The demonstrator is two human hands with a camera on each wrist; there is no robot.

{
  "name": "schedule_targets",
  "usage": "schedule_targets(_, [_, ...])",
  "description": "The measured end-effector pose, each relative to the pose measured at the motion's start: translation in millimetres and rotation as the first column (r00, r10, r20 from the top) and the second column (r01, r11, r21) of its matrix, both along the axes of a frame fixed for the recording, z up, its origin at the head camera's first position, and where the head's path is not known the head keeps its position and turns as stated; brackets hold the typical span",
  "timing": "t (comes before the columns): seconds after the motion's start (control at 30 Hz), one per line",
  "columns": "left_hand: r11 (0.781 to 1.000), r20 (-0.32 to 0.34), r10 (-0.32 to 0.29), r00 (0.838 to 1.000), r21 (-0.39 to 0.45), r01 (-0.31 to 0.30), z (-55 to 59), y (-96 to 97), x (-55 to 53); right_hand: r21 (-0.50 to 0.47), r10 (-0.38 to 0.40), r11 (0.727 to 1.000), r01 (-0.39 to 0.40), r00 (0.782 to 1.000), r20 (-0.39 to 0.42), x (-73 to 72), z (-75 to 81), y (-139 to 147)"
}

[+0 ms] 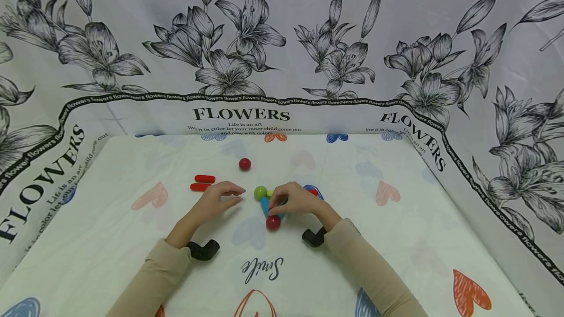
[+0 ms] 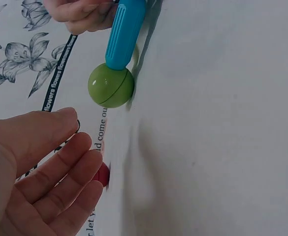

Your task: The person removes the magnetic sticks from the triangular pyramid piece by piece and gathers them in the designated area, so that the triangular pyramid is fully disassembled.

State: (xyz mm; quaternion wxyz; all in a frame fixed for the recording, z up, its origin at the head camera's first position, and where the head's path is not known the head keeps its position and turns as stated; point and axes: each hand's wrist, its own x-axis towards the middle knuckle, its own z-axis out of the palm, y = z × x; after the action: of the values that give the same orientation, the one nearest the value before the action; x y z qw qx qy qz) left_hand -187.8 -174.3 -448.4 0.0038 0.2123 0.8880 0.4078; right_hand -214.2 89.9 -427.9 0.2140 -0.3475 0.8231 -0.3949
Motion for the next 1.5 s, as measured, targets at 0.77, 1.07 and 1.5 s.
schedule_targets(0.77, [0.993, 0.127, -0.007, 0.992, 0.119, -0.008, -6.6, 35.2, -16.4, -0.040, -0.210, 0.977, 0.208, 0.975, -0.077, -25.5, -1.3, -5.2])
schedule_targets(1.07, [0.991, 0.219, -0.041, 0.975, 0.131, 0.012, -9.5, 40.8, -22.2, 0.058, -0.186, 0.981, 0.187, 0.982, -0.032, -33.4, -4.8, -8.1])
schedule_targets(1.5, [0.988, 0.252, -0.109, 0.962, 0.138, 0.075, -9.3, 39.7, -27.0, 0.134, -0.126, 0.983, 0.129, 0.992, -0.028, -37.9, -7.1, -9.6])
